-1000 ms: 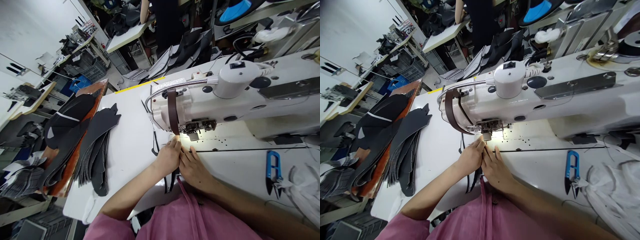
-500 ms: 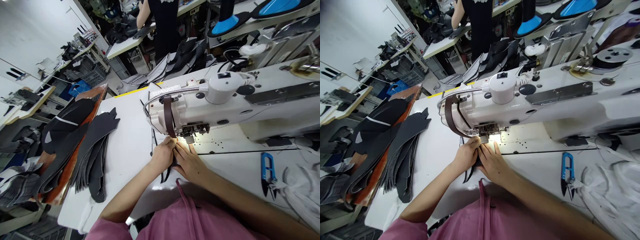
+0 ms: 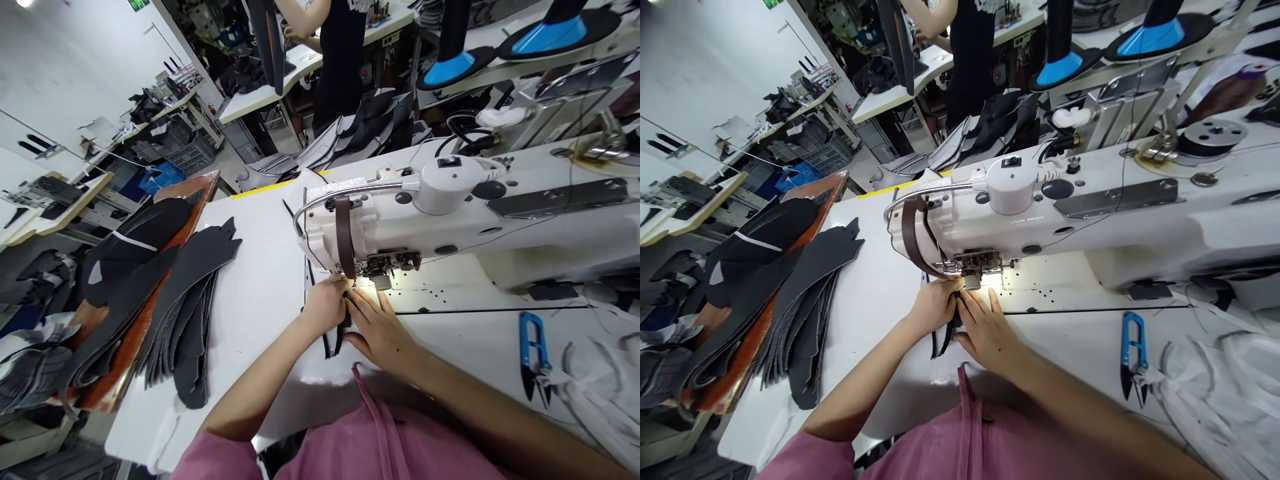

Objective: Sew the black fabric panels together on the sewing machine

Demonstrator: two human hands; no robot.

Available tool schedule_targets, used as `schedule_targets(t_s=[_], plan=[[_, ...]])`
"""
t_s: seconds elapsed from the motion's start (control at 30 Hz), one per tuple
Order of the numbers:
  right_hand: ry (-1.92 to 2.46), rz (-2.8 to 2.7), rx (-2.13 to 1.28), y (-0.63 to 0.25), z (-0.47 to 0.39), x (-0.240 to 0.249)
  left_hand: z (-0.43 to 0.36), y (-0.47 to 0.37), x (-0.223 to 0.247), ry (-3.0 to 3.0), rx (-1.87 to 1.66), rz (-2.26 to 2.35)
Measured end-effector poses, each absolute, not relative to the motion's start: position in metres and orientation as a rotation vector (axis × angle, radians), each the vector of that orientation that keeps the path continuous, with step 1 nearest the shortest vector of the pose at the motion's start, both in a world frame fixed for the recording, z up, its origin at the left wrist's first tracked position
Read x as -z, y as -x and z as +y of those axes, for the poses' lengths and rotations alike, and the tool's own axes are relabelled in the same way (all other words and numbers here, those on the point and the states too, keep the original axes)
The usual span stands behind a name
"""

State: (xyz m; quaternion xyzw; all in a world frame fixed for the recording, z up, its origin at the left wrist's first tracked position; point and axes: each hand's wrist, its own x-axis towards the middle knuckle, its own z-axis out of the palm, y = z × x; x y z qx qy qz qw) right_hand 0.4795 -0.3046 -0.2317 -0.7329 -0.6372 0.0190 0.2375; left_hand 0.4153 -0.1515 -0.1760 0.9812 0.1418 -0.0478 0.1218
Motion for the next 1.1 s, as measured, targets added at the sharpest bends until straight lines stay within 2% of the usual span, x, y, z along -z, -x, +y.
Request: schedule_targets(t_s=[0.3, 0.5, 0.6, 0.73, 0.9, 0.97, 1.1], plan=[[2.004, -1.690, -0.028, -0.484, -0.308, 0.228, -0.146, -0.419, 0.179, -2.848, 0.065, 0.432], [2.338, -1.421, 0.223, -0.542, -0.309, 0.220, -0.143, -0.418, 0.183, -2.792, 0.030, 0.543], [2.259, -1.432, 0.285, -0.558, -0.316, 0.214, -0.137, -0.422, 0.182, -2.836, 0.088, 0.614], [2.104, -1.266, 0.571, -0.533, -0.320, 0.206, -0.116, -0.430, 0.175, -2.927, 0.180, 0.662], [2.005, -1.700, 0.276, -0.483, -0.281, 0.220, -0.093, -0.430, 0.166, -2.977, 0.201, 0.228], [1.986, -1.743, 0.280, -0.477, -0.268, 0.228, -0.097, -0.425, 0.162, -2.981, 0.261, 0.054], [1.941, -1.807, 0.270, -0.493, -0.275, 0.231, -0.131, -0.415, 0.159, -3.077, 0.384, 0.084]])
